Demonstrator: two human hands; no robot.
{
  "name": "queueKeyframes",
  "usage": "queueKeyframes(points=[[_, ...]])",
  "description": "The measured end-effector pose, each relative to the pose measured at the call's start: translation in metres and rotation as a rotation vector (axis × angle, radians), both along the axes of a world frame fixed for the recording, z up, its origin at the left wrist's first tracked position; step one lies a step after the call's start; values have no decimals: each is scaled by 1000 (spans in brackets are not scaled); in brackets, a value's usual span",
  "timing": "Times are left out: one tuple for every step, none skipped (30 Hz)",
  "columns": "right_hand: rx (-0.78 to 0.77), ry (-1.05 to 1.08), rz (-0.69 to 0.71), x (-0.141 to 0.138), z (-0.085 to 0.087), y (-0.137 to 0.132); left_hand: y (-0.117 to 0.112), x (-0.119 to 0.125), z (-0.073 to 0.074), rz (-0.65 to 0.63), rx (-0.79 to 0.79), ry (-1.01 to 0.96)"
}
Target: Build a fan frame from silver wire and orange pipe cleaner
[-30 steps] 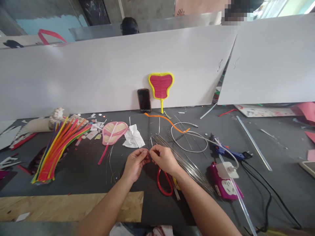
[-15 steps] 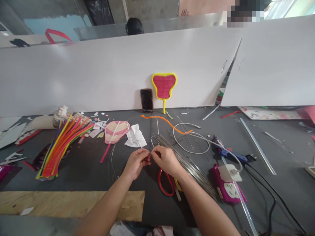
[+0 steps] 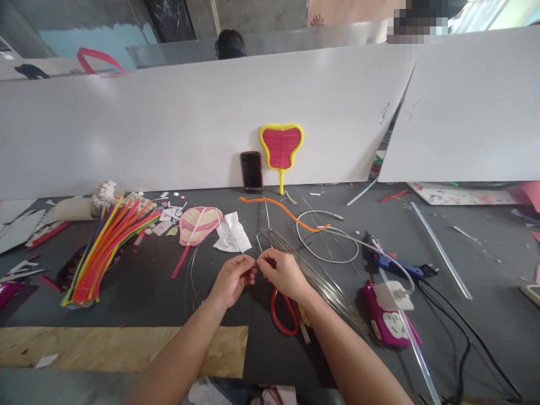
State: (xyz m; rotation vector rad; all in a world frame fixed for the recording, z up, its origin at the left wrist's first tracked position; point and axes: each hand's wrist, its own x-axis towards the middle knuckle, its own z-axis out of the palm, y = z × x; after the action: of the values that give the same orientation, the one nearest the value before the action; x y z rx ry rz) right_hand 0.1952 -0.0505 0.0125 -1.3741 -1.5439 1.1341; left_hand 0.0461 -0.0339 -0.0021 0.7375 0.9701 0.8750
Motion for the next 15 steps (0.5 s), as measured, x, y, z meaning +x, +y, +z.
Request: queueKeyframes(points=[[-36, 70, 16, 0, 0, 1, 0, 0, 0, 11, 9, 0], [-66, 137, 32, 1, -1, 1, -1, 0, 0, 18, 16, 1], [-88, 196, 46, 1, -1, 2, -1, 0, 1, 22, 23, 2], [-102, 248, 55, 2, -1, 2, -1, 0, 1, 22, 29, 1], [-110, 293, 61, 3, -2, 3, -1, -1, 1, 18, 36, -3], [-114, 333, 66, 3, -2, 3, -1, -1, 2, 13, 42, -10], [-116, 365, 76, 3, -3, 4, -1, -1, 2, 8, 47, -24], [-115, 388, 86, 3, -4, 4, -1, -1, 3, 5, 47, -41], [-109, 402, 94, 3, -4, 4, -1, -2, 3, 3, 42, -61], [-96, 404, 93, 2, -5, 4, -1, -2, 3, 4, 32, -82], [-76, 394, 84, 1, -5, 3, -2, -2, 3, 6, 17, -103], [-49, 371, 66, 0, -4, 2, -2, -2, 3, 8, 1, -121], [-17, 338, 43, -1, -4, 1, -3, -2, 3, 6, -17, -136], [21, 296, 22, -3, -3, -1, -5, -1, 3, 4, -32, -148], [60, 251, 2, -4, -3, -2, -6, -1, 4, -6, -44, -156]])
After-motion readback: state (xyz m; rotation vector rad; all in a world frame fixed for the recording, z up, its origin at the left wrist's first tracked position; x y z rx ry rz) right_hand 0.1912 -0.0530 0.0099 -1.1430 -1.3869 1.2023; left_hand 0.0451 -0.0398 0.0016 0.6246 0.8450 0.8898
